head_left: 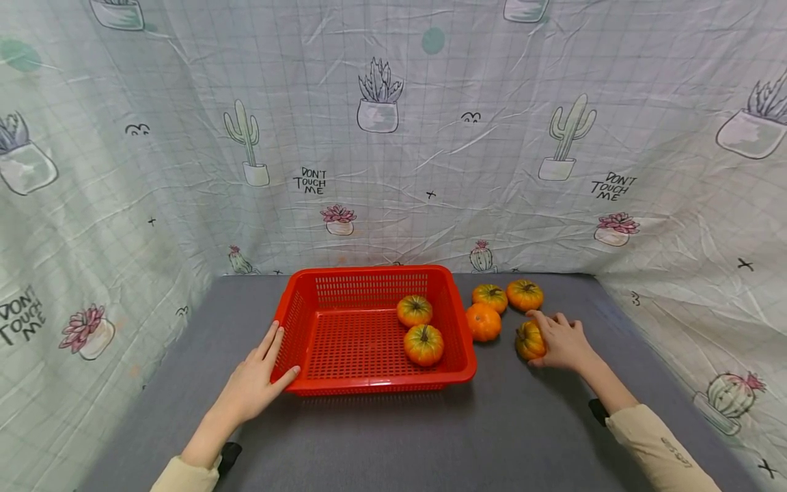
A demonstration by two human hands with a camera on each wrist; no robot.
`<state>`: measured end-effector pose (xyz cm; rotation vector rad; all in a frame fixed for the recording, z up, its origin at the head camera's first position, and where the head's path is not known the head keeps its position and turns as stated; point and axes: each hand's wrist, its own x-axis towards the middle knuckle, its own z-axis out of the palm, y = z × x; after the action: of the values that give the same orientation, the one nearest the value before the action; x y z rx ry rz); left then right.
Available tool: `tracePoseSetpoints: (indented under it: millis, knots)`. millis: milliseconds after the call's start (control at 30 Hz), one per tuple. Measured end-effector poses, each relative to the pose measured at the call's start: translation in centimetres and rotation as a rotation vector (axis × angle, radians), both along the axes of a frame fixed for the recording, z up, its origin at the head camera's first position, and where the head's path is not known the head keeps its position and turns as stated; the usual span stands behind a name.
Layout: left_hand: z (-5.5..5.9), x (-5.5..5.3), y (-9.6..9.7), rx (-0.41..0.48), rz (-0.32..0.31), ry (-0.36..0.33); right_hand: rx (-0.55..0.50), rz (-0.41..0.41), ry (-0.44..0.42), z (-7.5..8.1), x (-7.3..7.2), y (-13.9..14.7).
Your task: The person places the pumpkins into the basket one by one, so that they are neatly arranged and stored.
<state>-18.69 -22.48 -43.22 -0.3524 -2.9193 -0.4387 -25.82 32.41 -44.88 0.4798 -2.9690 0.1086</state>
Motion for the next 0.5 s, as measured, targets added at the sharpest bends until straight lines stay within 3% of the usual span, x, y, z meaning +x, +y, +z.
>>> tracePoseSetpoints:
  millis: [500]
  knots:
    - [-0.29,0.03,-0.06,0.002,-0.001,0.003,0.002,-0.001,0.007,-0.06,0.27,-0.28]
